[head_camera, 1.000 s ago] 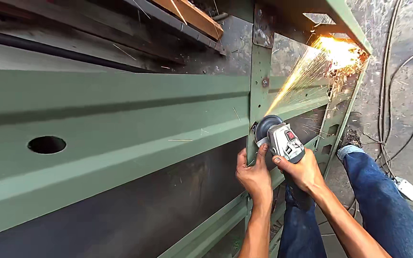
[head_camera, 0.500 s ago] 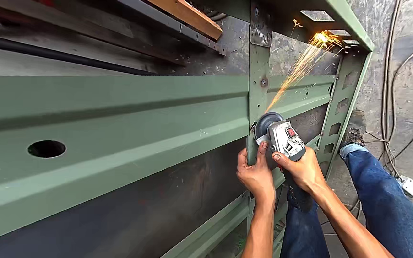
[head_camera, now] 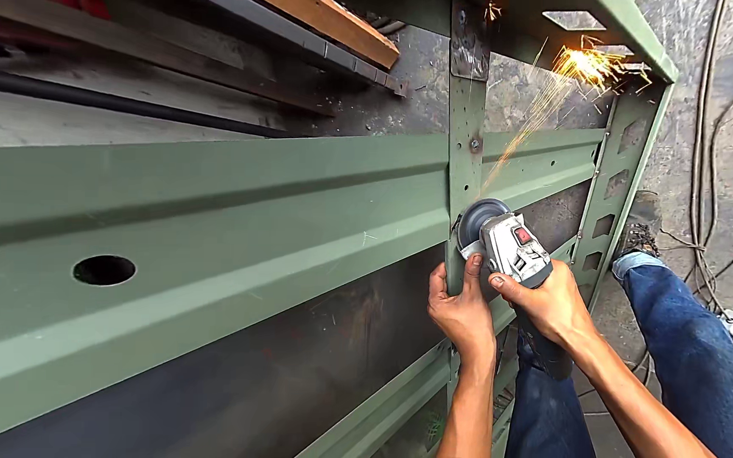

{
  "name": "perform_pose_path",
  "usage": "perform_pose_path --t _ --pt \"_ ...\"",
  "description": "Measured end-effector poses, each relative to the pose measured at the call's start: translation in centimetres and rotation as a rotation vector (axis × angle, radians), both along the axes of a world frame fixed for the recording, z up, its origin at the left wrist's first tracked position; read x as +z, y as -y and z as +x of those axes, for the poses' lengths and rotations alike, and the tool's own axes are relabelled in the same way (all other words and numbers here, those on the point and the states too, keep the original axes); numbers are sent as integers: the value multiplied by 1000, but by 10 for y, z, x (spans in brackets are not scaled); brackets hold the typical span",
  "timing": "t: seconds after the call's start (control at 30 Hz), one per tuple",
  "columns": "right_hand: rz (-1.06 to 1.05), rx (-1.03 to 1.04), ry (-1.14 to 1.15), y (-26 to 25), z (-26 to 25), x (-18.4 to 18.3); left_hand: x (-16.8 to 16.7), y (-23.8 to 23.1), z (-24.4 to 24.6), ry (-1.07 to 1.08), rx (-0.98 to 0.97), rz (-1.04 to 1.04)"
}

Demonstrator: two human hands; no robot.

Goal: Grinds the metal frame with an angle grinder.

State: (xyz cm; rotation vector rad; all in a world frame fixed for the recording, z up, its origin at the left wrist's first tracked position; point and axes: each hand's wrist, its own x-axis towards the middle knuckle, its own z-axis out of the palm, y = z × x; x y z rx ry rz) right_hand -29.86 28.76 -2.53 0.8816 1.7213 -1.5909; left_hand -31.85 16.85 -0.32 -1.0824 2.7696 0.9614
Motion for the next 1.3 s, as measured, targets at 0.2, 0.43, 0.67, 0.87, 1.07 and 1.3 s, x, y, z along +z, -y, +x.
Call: perform_pose_path --t 0.2,0.43,0.67,0.87,1.07,1.3 --pt "44 29 -47 1 -2 4 0 2 2 -20 -1 45" --pt "75 55 -40 -3 -4 5 -2 3 2 -32 -14 72" --pt "103 71 -39 -4 -1 4 -2 4 3 -29 -27 63" --pt "98 57 -59 -3 0 3 -3 4 3 -40 -28 57" --pt "84 53 -62 -3 1 1 -2 3 3 -43 -19 68" --pt "99 73 -81 -5 -2 2 -1 3 3 -20 -12 59"
